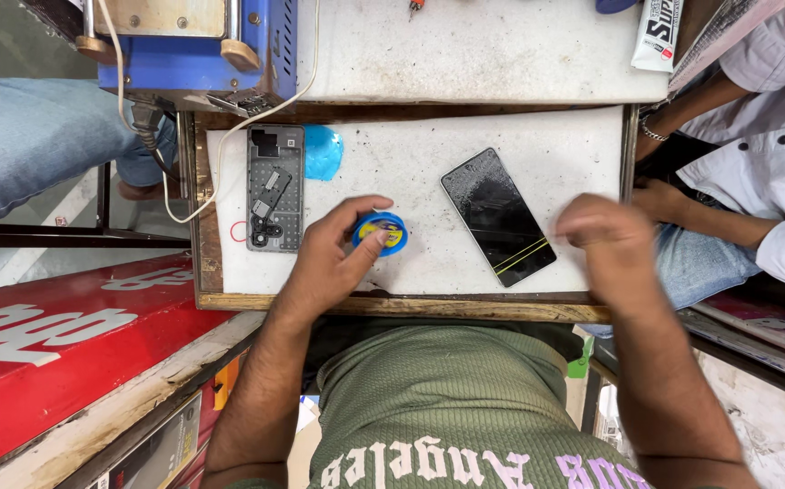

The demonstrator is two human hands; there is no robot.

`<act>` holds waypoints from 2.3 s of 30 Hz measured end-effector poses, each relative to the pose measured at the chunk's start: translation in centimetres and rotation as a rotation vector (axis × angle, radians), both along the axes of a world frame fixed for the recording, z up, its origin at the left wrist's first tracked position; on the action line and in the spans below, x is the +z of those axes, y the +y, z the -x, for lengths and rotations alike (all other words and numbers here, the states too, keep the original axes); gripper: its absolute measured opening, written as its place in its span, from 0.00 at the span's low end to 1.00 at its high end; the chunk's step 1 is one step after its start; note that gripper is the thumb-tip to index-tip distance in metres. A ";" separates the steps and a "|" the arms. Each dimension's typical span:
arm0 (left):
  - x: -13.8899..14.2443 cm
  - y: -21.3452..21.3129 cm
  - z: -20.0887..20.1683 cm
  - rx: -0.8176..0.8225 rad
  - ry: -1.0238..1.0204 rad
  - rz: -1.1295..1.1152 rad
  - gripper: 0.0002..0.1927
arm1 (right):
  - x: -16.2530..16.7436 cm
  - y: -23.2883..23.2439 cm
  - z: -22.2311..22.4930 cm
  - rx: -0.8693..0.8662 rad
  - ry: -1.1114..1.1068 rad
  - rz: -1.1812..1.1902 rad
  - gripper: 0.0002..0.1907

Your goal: The person works at a repair bench on a smartphone screen replacement. They first handle a phone in a screen-separation machine, then once the broken screen is removed they peel and apply adhesive tape around the phone frame while a coworker holds the phone steady, pressing the tape into place by hand.

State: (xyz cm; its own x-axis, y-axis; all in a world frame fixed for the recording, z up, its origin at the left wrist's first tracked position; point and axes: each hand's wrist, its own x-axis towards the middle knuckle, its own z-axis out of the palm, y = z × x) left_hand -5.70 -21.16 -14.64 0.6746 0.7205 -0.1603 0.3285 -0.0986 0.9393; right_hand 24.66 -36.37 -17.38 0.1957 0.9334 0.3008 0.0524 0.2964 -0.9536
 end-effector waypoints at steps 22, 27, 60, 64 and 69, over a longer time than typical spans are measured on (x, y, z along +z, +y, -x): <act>-3.8 3.3 -0.1 0.058 -0.152 0.296 0.22 | 2.0 -0.6 -2.6 -0.015 -0.138 0.395 0.21; -3.3 4.6 -1.6 -0.043 -0.129 0.261 0.16 | -2.2 1.6 -4.8 -0.223 0.582 0.159 0.14; -2.8 3.9 -5.6 -0.107 0.357 -0.642 0.12 | -2.2 6.2 -3.4 -0.298 -1.025 0.509 0.11; -2.7 3.5 -5.6 -0.142 0.350 -0.653 0.11 | -2.0 5.0 -3.7 -0.271 -1.036 0.523 0.10; -2.2 3.5 -5.2 -0.123 0.373 -0.742 0.21 | -1.0 4.0 -4.5 -0.141 -0.954 0.453 0.10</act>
State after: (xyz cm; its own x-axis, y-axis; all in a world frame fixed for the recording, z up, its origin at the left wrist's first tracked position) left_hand -0.48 -17.64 -16.82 0.7524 0.6513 0.0984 0.5508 -0.7040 0.4484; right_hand 29.14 -32.41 -18.36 0.1779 0.9839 0.0170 0.8422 -0.1433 -0.5198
